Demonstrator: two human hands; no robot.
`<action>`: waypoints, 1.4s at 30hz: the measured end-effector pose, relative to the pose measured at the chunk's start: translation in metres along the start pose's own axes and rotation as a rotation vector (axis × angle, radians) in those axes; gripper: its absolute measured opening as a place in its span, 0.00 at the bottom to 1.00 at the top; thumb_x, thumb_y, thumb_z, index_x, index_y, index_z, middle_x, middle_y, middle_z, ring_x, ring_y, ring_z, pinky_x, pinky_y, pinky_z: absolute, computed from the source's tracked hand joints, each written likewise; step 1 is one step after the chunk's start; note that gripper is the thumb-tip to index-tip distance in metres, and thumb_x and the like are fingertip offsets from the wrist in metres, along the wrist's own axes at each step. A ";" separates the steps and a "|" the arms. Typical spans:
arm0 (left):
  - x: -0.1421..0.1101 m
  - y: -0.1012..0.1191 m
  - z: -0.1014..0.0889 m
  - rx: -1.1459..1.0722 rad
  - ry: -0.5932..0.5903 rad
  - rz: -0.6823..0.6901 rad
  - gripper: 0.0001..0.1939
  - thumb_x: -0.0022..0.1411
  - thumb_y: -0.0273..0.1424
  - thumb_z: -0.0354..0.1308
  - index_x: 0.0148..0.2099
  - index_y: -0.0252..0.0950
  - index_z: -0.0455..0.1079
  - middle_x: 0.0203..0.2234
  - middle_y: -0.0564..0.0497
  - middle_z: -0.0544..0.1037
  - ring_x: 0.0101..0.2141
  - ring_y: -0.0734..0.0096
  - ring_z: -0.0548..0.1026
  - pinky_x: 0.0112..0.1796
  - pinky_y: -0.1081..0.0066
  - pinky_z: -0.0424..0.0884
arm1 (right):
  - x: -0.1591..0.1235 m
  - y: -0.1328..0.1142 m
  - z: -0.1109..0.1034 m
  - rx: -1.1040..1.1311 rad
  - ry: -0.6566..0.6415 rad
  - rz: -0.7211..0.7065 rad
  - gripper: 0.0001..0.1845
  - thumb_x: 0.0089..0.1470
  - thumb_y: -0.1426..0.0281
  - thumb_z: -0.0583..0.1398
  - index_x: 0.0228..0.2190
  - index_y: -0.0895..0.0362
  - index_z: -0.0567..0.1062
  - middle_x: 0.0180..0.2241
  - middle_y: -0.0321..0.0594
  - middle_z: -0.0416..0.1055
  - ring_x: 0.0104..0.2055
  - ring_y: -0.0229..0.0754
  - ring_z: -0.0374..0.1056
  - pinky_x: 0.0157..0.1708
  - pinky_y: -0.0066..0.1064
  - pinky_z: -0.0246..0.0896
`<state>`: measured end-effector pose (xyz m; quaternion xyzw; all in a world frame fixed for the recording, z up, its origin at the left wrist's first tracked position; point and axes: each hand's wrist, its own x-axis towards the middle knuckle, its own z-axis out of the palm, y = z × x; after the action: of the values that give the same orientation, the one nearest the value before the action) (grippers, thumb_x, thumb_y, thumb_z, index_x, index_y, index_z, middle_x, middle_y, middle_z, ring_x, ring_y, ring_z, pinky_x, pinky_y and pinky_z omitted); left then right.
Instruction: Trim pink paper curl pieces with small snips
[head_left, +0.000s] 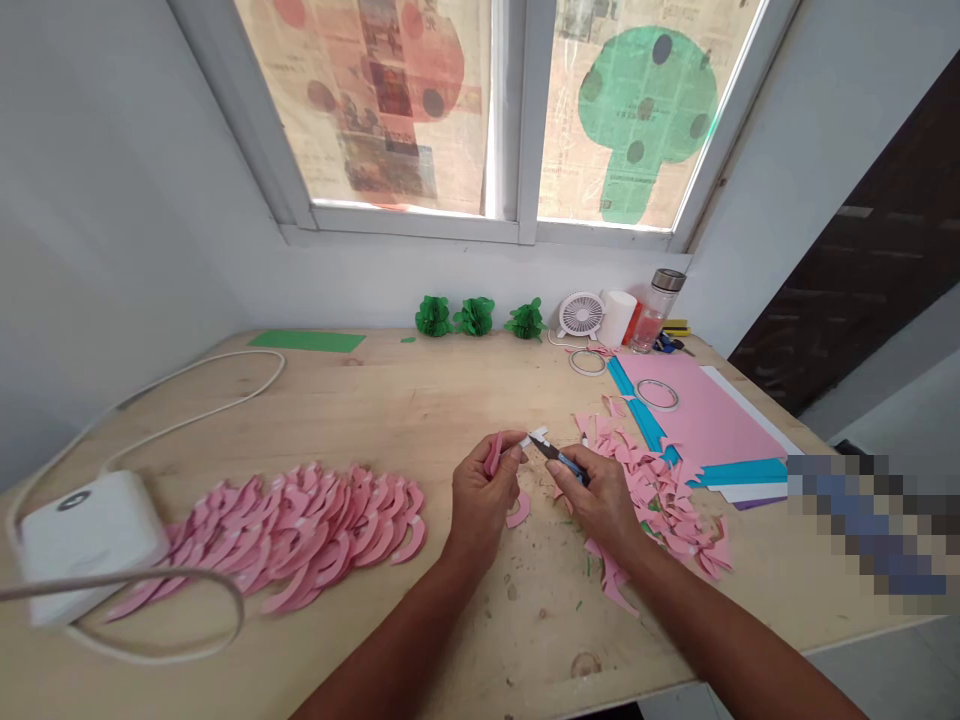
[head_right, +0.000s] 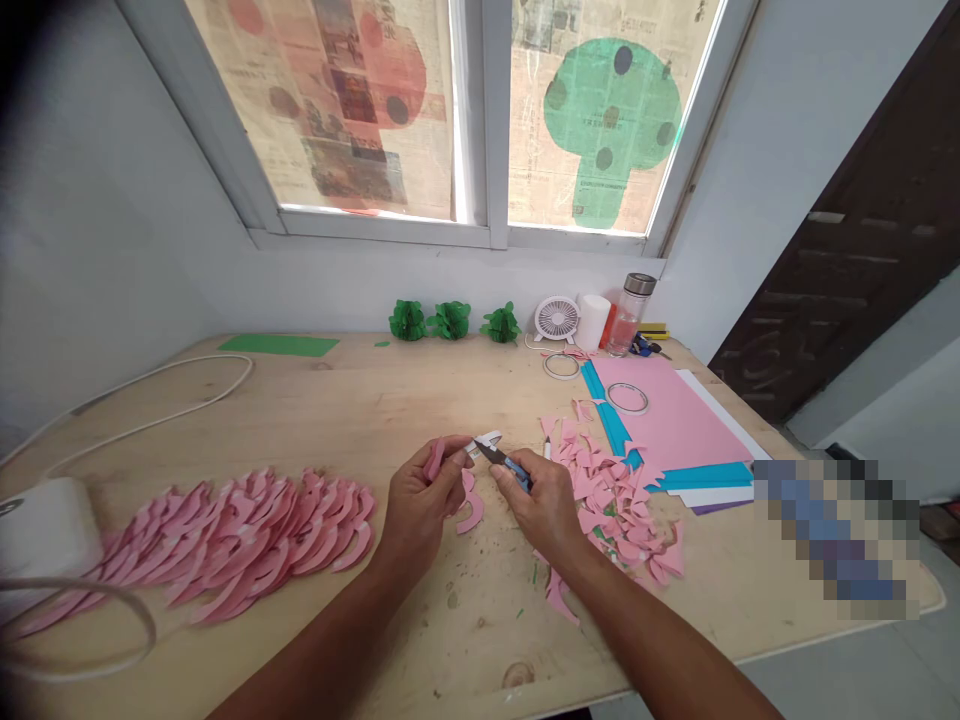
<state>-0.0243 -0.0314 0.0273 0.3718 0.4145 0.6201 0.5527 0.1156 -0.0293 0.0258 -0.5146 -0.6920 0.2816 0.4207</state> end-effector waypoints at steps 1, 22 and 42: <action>0.000 0.000 0.000 -0.002 0.000 -0.001 0.13 0.49 0.35 0.60 0.38 0.34 0.70 0.20 0.59 0.64 0.12 0.88 0.53 0.13 0.81 0.49 | 0.000 0.000 0.000 -0.006 0.004 -0.003 0.16 0.52 0.59 0.54 0.27 0.59 0.73 0.17 0.31 0.57 0.20 0.33 0.53 0.20 0.24 0.47; 0.001 -0.003 -0.003 0.153 -0.036 0.026 0.15 0.50 0.35 0.59 0.39 0.33 0.72 0.23 0.53 0.71 0.14 0.85 0.54 0.15 0.80 0.51 | 0.009 0.006 -0.016 -0.081 0.185 0.021 0.17 0.51 0.58 0.54 0.24 0.58 0.71 0.18 0.31 0.58 0.21 0.33 0.53 0.21 0.24 0.47; 0.002 -0.039 0.056 0.375 -0.269 0.104 0.13 0.50 0.25 0.55 0.40 0.35 0.73 0.33 0.48 0.77 0.37 0.66 0.74 0.38 0.70 0.67 | 0.017 0.013 -0.043 -0.051 0.309 0.032 0.15 0.50 0.59 0.56 0.26 0.59 0.72 0.18 0.30 0.59 0.21 0.32 0.54 0.22 0.23 0.47</action>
<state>0.0418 -0.0218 0.0125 0.5680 0.4253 0.5049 0.4915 0.1570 -0.0110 0.0410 -0.5732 -0.6177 0.1880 0.5046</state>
